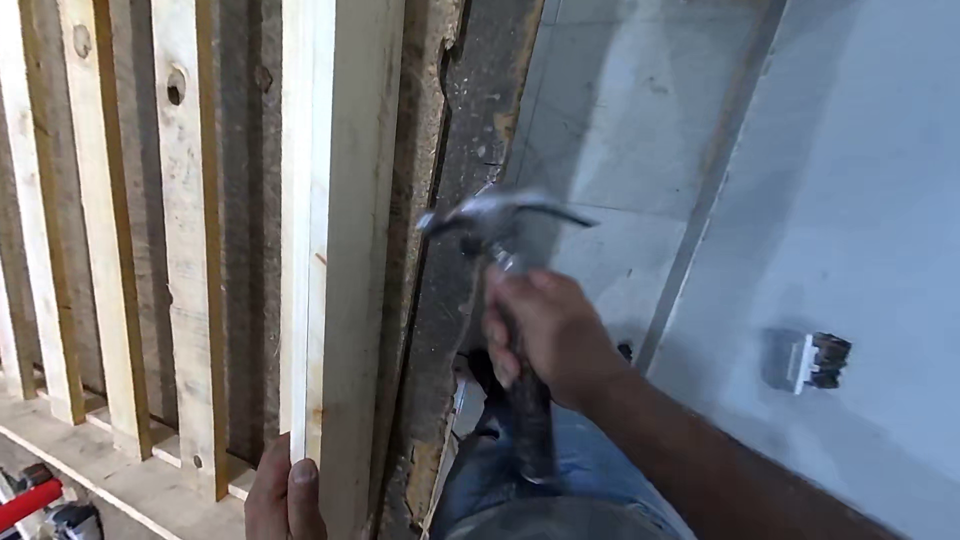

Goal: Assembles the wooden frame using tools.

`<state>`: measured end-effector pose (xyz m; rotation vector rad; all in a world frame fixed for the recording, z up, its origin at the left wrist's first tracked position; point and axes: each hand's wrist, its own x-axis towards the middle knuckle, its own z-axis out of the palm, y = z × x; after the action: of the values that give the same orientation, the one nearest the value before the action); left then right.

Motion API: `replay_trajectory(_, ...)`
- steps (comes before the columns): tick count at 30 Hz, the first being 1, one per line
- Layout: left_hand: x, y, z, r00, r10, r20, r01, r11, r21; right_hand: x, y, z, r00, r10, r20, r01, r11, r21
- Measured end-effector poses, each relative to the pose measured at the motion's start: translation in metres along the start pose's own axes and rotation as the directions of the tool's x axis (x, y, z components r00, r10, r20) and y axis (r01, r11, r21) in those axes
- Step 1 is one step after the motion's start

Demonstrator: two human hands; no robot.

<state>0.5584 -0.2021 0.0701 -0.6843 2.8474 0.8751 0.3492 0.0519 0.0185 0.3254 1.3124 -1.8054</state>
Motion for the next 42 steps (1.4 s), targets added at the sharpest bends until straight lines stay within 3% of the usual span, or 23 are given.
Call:
replay_trajectory(2,0.0,0.0,0.0,1.0,0.009,0.003,-0.009,1.0,0.009,0.002,0.007,0.019,0.996,-0.059,-0.062,0.063,0.997,0.052)
replay_trajectory(5,-0.002,-0.002,0.0,1.0,0.017,-0.002,-0.017,1.0,0.008,-0.012,0.026,0.034,0.94,0.222,0.26,-0.156,0.955,-0.252)
replay_trajectory(6,-0.001,-0.002,0.0,1.0,0.021,-0.002,-0.021,1.0,0.006,-0.014,0.029,0.029,0.922,0.264,0.285,-0.174,0.937,-0.304)
replay_trajectory(7,0.0,-0.002,0.0,1.0,0.018,-0.003,-0.018,1.0,0.002,-0.016,0.031,0.025,0.937,0.246,0.248,-0.17,0.941,-0.291)
replay_trajectory(9,0.002,-0.003,0.002,1.0,0.017,-0.013,-0.017,1.0,-0.003,-0.019,0.039,0.026,0.996,0.081,0.028,-0.08,0.996,-0.043)
replay_trajectory(11,0.001,-0.006,0.004,0.999,0.025,-0.02,-0.025,0.999,-0.027,-0.011,0.047,0.047,0.964,-0.068,-0.257,0.136,0.957,0.256)
replay_trajectory(12,0.001,-0.007,0.004,0.999,0.031,-0.026,-0.032,0.999,-0.028,-0.007,0.051,0.061,0.943,-0.094,-0.32,0.198,0.93,0.309)
replay_trajectory(14,0.0,-0.009,0.003,1.0,0.02,-0.023,-0.02,1.0,-0.015,-0.009,0.069,0.084,0.972,-0.129,-0.197,0.16,0.975,0.155)
replay_trajectory(16,-0.002,-0.009,0.002,1.0,0.002,-0.015,-0.002,1.0,0.018,-0.02,0.079,0.093,1.0,-0.023,0.011,0.023,1.0,0.005)
replay_trajectory(17,-0.003,-0.009,0.001,1.0,-0.004,-0.01,0.004,1.0,0.022,-0.025,0.082,0.093,1.0,-0.019,0.022,0.019,1.0,0.019)
replay_trajectory(20,-0.005,-0.01,0.0,1.0,-0.027,-0.006,0.027,0.999,0.029,-0.031,0.087,0.102,0.985,-0.097,-0.142,0.123,0.974,0.188)
replay_trajectory(21,-0.007,-0.01,-0.001,0.999,-0.044,0.002,0.044,0.998,0.033,-0.036,0.093,0.103,0.988,-0.095,-0.125,0.114,0.981,0.155)
replay_trajectory(25,-0.007,-0.013,-0.002,0.998,-0.064,0.026,0.064,0.998,0.008,-0.073,0.107,0.069,0.97,0.156,0.189,-0.102,0.958,-0.268)
replay_trajectory(27,-0.01,-0.013,-0.004,0.998,-0.056,0.022,0.056,0.998,0.007,-0.088,0.112,0.053,0.985,0.126,0.119,-0.1,0.975,-0.2)
replay_trajectory(30,-0.009,-0.01,-0.004,0.999,-0.044,0.018,0.044,0.999,0.028,-0.097,0.113,0.06,0.992,0.014,-0.125,-0.008,0.999,0.051)
replay_trajectory(31,-0.009,-0.009,-0.005,0.999,-0.048,0.023,0.047,0.998,0.037,-0.099,0.118,0.066,0.994,0.005,-0.106,-0.003,1.0,0.019)
replay_trajectory(33,-0.008,-0.007,-0.005,0.998,-0.053,0.031,0.051,0.997,0.061,-0.106,0.121,0.074,0.977,0.144,0.158,-0.094,0.954,-0.285)
replay_trajectory(34,-0.008,-0.006,-0.006,0.998,-0.058,0.03,0.055,0.996,0.069,-0.105,0.119,0.076,0.92,0.27,0.285,-0.12,0.884,-0.451)
replay_trajectory(36,-0.007,-0.006,-0.005,0.998,-0.058,0.028,0.057,0.996,0.063,-0.104,0.114,0.07,0.871,0.362,0.333,-0.13,0.822,-0.554)
replay_trajectory(38,-0.007,-0.007,-0.005,0.998,-0.061,0.02,0.06,0.997,0.039,-0.104,0.108,0.057,0.953,0.245,0.18,-0.163,0.912,-0.377)
replay_trajectory(40,-0.007,-0.008,-0.005,0.997,-0.072,0.012,0.071,0.997,0.021,-0.095,0.101,0.055,0.992,0.107,-0.074,-0.113,0.99,-0.081)
replay_trajectory(41,-0.007,-0.008,-0.004,0.997,-0.079,0.015,0.078,0.997,0.025,-0.091,0.103,0.059,0.988,0.071,-0.135,-0.072,0.997,0.002)
replay_trajectory(42,-0.007,-0.008,-0.004,0.996,-0.082,0.016,0.082,0.996,0.026,-0.09,0.109,0.065,0.993,0.062,-0.1,-0.064,0.998,-0.012)
